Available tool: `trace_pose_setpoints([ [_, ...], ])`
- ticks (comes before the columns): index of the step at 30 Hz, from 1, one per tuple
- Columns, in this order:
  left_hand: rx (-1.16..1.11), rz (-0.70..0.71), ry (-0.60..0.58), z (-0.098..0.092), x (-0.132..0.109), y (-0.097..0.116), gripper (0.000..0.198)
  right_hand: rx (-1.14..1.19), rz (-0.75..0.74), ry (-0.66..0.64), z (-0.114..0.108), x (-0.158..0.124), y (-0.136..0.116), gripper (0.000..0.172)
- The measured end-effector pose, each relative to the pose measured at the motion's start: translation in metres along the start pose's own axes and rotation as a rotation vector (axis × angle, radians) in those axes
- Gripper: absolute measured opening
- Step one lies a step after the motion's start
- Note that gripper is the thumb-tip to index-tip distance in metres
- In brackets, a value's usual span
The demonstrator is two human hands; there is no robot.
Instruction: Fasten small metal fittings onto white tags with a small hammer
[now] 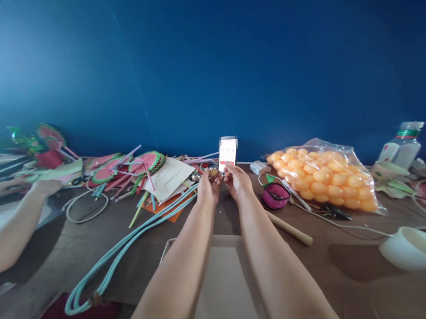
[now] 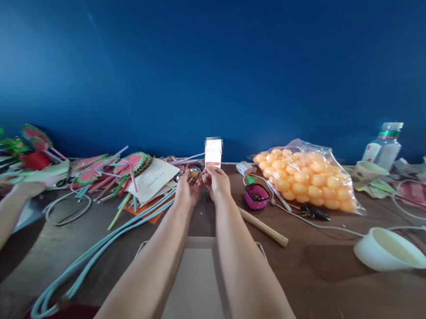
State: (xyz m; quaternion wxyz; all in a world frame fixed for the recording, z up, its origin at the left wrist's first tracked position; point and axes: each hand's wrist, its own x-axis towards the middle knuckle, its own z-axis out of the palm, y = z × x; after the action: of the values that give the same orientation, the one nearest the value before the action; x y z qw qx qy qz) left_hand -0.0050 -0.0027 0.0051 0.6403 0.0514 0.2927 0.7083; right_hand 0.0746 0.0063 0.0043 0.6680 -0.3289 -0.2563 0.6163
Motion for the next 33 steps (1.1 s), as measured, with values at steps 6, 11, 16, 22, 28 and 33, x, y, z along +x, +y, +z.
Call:
trace_pose_setpoints([
  [6, 0.028, -0.003, -0.004, -0.001, 0.000, -0.001, 0.012, 0.022, 0.044, -0.035, -0.003, 0.002, 0.001, 0.019],
  [11, 0.053, -0.021, 0.016, 0.000, -0.002, -0.001, 0.014, -0.032, 0.059, -0.045, -0.003, 0.000, 0.002, 0.020],
  [16, 0.089, -0.023, 0.031, -0.001, -0.002, -0.001, 0.016, -0.059, 0.048, -0.071, -0.003, -0.001, 0.002, 0.018],
  [22, 0.102, 0.002, 0.025, -0.002, 0.001, -0.003, 0.016, -0.074, 0.054, -0.096, -0.004, -0.001, 0.003, 0.024],
  [28, 0.174, 0.058, 0.017, -0.005, 0.004, -0.005, 0.019, -0.092, 0.073, -0.142, -0.002, -0.004, 0.003, 0.024],
  [33, 0.192, 0.087, 0.021, -0.007, 0.008, -0.007, 0.022, -0.115, 0.096, -0.154, -0.002, -0.005, 0.003, 0.024],
])
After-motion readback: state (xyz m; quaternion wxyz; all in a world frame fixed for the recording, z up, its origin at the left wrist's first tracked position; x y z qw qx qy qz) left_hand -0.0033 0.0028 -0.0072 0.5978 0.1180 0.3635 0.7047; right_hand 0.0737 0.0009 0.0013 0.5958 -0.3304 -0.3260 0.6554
